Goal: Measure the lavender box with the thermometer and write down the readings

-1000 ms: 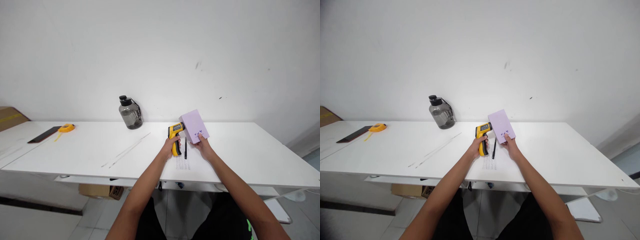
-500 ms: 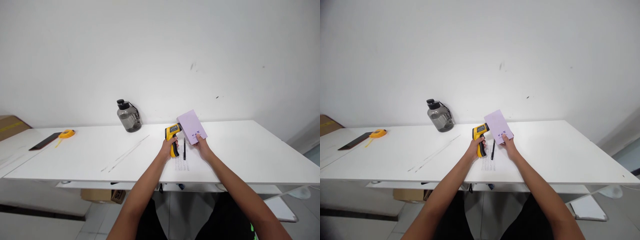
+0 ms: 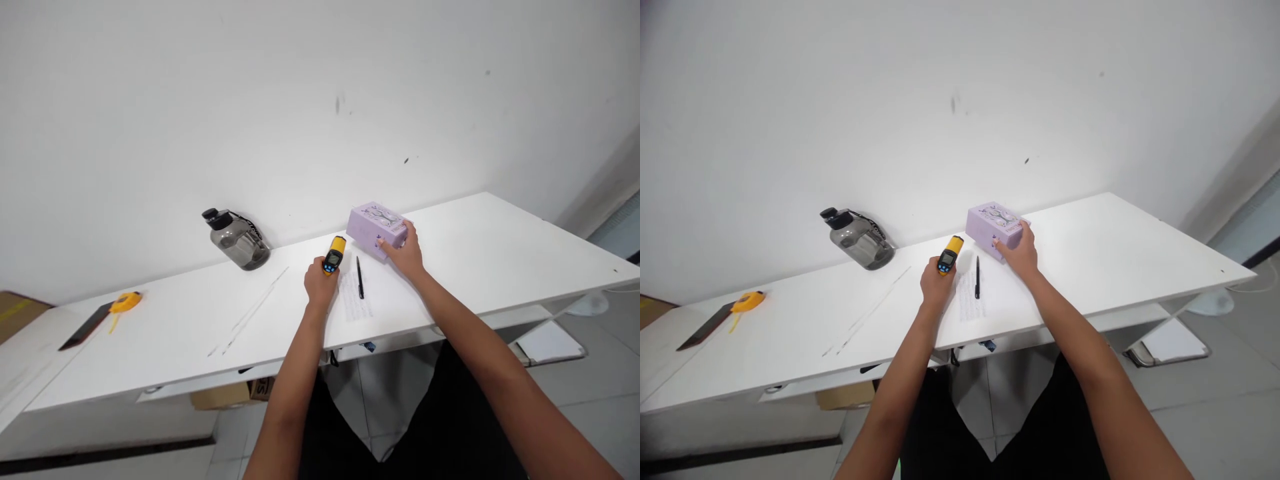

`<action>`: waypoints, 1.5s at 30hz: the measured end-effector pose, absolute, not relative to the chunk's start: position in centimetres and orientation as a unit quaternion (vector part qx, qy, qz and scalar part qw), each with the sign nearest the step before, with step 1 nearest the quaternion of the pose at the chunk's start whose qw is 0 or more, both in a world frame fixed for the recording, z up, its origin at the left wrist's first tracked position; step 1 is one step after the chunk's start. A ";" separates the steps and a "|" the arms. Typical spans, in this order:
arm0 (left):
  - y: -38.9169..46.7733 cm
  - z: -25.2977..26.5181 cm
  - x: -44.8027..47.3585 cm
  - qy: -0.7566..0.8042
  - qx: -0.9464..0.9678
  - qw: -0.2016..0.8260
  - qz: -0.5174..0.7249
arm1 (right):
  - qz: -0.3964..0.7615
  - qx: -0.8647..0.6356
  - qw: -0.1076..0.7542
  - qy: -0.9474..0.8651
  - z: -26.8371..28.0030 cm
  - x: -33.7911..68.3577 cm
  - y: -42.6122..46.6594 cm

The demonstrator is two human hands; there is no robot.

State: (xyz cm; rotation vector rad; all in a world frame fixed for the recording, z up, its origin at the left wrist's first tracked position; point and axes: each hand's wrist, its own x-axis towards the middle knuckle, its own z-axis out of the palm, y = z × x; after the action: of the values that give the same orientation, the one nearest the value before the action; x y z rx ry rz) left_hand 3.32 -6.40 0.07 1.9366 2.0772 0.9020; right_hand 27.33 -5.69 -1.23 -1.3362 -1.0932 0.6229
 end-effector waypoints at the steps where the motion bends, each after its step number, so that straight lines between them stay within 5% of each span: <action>1: -6.3 0.1 3.2 0.701 0.643 0.078 0.299 | 0.246 -0.608 0.587 -0.475 -1.1 27.3 -5.7; 23: -5.5 0.1 2.2 0.767 0.618 0.000 0.172 | 0.081 -0.727 0.450 -0.513 -2.6 27.9 -4.8; 30: -5.2 -0.2 1.6 0.770 0.612 -0.011 0.182 | -0.054 -0.594 0.387 -0.704 -1.4 25.4 -6.6; 37: -5.3 0.2 2.1 0.768 0.609 0.002 0.197 | 0.063 -0.396 0.326 -0.856 -2.8 22.3 -6.7; 45: -5.5 0.0 2.3 0.756 0.634 -0.015 0.166 | 0.081 -0.374 0.295 -0.875 -3.7 22.2 -6.7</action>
State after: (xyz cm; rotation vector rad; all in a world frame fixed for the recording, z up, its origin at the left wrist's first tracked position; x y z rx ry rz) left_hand 2.26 -5.46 0.01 2.0101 2.3974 0.5263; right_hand 22.17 -6.66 -3.72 -0.9945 -2.3291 0.2157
